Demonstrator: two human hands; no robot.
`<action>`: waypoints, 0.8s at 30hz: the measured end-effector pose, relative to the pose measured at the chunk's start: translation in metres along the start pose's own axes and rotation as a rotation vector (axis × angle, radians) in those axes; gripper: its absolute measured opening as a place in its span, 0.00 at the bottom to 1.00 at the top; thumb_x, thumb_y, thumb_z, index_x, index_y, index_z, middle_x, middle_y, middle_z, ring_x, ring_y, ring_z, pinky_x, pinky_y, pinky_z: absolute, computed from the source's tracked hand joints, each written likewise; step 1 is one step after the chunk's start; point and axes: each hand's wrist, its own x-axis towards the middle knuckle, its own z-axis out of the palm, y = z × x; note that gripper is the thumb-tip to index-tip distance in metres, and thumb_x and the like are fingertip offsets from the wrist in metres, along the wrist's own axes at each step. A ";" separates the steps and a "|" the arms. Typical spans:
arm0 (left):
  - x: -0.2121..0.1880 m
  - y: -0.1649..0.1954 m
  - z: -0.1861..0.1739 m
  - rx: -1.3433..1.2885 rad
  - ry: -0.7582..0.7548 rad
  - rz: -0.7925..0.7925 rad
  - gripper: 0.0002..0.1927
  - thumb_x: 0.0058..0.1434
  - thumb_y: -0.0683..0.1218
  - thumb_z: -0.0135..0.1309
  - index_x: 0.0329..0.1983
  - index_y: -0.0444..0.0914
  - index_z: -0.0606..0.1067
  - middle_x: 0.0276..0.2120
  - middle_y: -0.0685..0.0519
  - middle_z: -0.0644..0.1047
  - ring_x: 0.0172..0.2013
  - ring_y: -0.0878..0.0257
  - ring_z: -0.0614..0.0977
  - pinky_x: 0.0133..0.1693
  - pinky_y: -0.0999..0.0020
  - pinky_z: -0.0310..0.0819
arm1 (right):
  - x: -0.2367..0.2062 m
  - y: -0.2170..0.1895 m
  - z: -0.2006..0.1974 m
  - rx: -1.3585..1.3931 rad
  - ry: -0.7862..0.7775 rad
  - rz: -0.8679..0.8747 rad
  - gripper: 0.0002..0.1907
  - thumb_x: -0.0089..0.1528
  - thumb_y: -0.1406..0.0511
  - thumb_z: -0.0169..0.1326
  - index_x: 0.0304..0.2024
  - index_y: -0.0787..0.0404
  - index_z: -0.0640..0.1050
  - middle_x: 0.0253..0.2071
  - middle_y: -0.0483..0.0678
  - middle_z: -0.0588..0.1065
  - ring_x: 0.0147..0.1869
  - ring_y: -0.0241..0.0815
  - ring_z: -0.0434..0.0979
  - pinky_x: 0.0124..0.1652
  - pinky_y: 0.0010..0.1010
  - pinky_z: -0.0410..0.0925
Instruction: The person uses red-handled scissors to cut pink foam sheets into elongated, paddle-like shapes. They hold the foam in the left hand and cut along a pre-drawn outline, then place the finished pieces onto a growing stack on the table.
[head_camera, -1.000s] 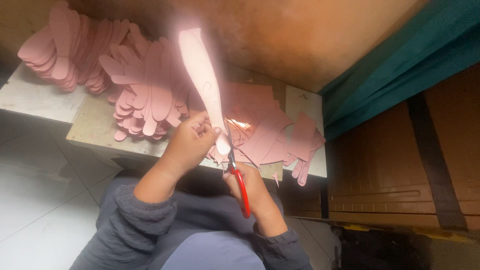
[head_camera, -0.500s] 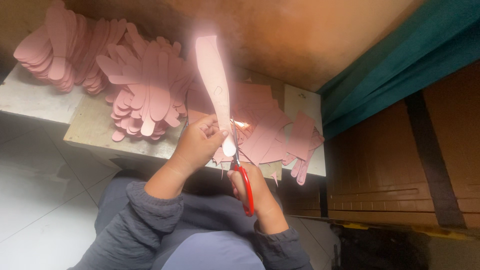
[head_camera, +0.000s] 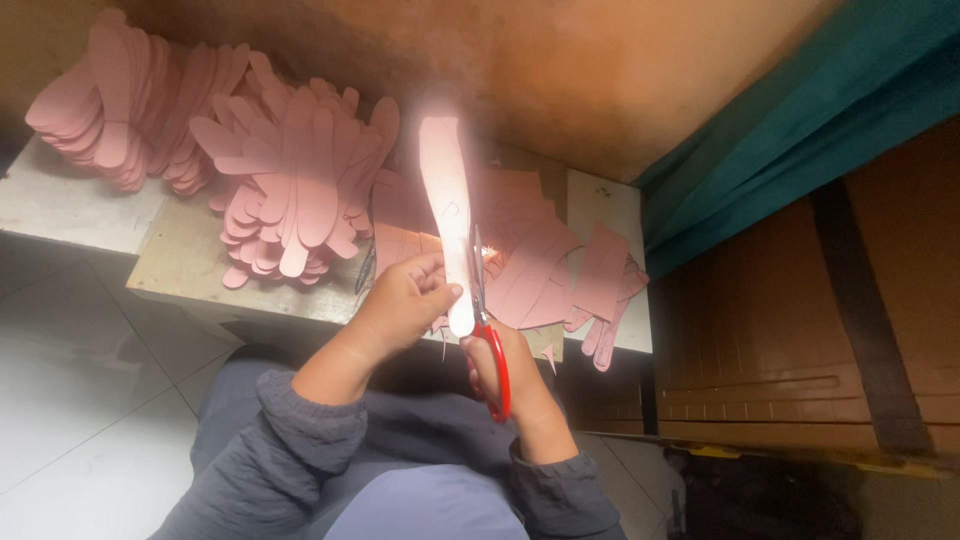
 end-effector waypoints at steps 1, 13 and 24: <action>-0.003 -0.002 0.001 -0.003 0.008 0.023 0.19 0.64 0.38 0.52 0.59 0.33 0.73 0.38 0.53 0.82 0.34 0.70 0.81 0.34 0.76 0.76 | 0.000 0.000 -0.002 -0.016 -0.018 -0.062 0.06 0.60 0.65 0.47 0.33 0.63 0.72 0.22 0.45 0.68 0.21 0.35 0.66 0.22 0.30 0.63; -0.006 0.001 0.009 0.061 -0.003 0.101 0.21 0.65 0.40 0.52 0.62 0.36 0.71 0.40 0.55 0.81 0.41 0.71 0.81 0.45 0.72 0.78 | 0.010 0.013 -0.003 0.298 -0.050 -0.367 0.07 0.64 0.66 0.53 0.39 0.66 0.74 0.31 0.46 0.74 0.34 0.36 0.74 0.36 0.29 0.70; -0.013 0.044 -0.009 -0.078 0.333 0.387 0.11 0.72 0.45 0.48 0.51 0.33 0.75 0.41 0.56 0.79 0.40 0.72 0.78 0.44 0.75 0.73 | -0.026 -0.010 0.000 -0.074 -0.334 -0.212 0.07 0.61 0.66 0.56 0.37 0.65 0.73 0.27 0.46 0.72 0.28 0.35 0.70 0.30 0.28 0.66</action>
